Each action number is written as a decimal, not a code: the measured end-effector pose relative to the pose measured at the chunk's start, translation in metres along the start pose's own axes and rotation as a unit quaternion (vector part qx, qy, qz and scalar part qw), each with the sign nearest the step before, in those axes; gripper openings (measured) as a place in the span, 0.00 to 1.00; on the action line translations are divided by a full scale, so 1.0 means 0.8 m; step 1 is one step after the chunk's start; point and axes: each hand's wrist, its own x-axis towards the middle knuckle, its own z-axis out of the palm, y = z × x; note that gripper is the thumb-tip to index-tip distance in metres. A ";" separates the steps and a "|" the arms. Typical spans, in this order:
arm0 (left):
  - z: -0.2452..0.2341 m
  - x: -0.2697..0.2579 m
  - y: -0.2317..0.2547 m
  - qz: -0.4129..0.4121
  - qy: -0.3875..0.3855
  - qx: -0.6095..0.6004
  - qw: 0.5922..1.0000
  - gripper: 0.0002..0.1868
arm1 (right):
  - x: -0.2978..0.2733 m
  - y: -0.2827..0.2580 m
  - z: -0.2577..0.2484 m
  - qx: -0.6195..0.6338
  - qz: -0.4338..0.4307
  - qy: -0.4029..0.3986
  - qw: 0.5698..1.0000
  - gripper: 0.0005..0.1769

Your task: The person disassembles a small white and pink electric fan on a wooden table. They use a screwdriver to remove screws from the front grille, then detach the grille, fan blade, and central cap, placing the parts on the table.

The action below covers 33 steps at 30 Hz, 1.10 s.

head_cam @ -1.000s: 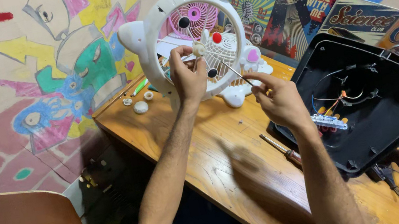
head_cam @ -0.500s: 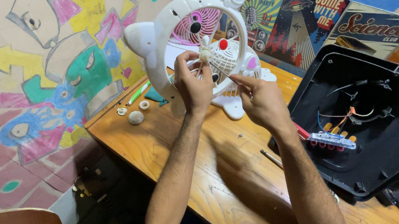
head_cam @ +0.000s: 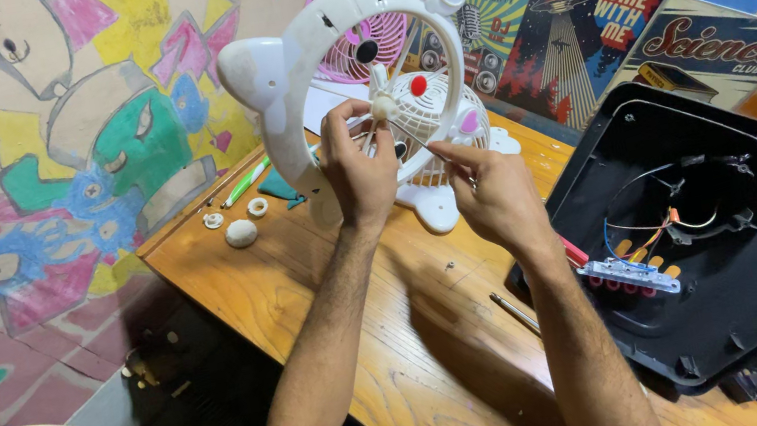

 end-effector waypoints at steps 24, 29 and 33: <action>-0.006 -0.005 0.008 0.100 -0.010 0.053 0.994 0.18 | -0.027 -0.044 0.012 -0.311 -0.029 0.043 0.949 0.13; -0.008 -0.006 0.010 0.070 -0.026 0.041 0.996 0.17 | -0.028 -0.025 0.026 -0.353 -0.096 0.121 0.923 0.09; -0.011 -0.007 0.016 0.085 -0.022 0.057 0.994 0.17 | -0.027 -0.018 0.029 -0.381 -0.139 0.196 0.893 0.07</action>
